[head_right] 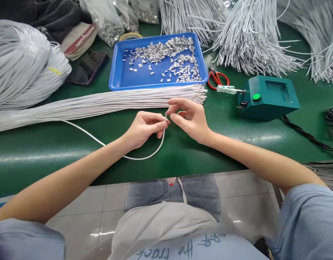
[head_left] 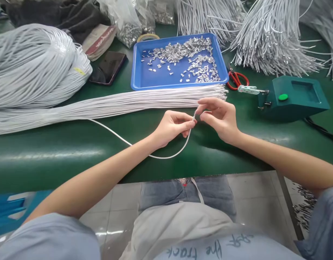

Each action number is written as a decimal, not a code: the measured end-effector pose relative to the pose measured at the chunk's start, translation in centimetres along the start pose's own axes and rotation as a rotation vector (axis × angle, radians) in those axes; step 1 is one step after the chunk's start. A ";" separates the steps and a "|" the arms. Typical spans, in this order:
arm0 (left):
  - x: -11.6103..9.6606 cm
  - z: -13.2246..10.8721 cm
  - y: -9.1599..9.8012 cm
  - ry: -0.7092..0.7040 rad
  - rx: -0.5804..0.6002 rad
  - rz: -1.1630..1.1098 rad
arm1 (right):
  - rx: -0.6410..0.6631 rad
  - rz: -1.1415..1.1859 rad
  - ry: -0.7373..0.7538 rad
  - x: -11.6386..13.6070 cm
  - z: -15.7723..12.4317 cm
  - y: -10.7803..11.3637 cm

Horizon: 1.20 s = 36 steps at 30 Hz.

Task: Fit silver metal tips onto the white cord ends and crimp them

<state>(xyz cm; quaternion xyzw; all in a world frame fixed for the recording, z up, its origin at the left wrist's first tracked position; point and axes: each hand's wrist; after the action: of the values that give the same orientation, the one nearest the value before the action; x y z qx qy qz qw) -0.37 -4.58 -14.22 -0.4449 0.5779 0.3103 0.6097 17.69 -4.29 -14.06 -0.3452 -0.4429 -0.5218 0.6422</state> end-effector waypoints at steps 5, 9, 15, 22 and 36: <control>-0.1 0.0 -0.1 -0.008 0.008 0.028 | 0.017 -0.009 -0.041 0.1 0.0 -0.1; -0.1 0.0 -0.1 -0.015 0.020 0.040 | 0.025 0.017 -0.045 0.0 0.0 -0.1; -0.2 -0.1 -0.3 -0.007 0.007 0.060 | 0.028 0.069 -0.097 0.0 0.2 -0.1; 0.0 -0.1 -0.3 -0.012 -0.017 0.027 | 0.019 0.122 -0.136 0.2 0.1 -0.3; 0.0 -0.1 -0.3 -0.017 -0.003 0.027 | -0.014 -0.083 -0.116 0.1 -0.1 -0.1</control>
<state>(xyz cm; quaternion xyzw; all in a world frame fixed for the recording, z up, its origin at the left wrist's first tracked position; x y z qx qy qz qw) -0.12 -4.79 -14.14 -0.4354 0.5783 0.3233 0.6095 17.63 -4.48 -14.02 -0.3607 -0.4897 -0.5300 0.5909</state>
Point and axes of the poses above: each hand's wrist, its own z-axis towards the middle knuckle, its own y-axis out of the back of the hand, x = y × z
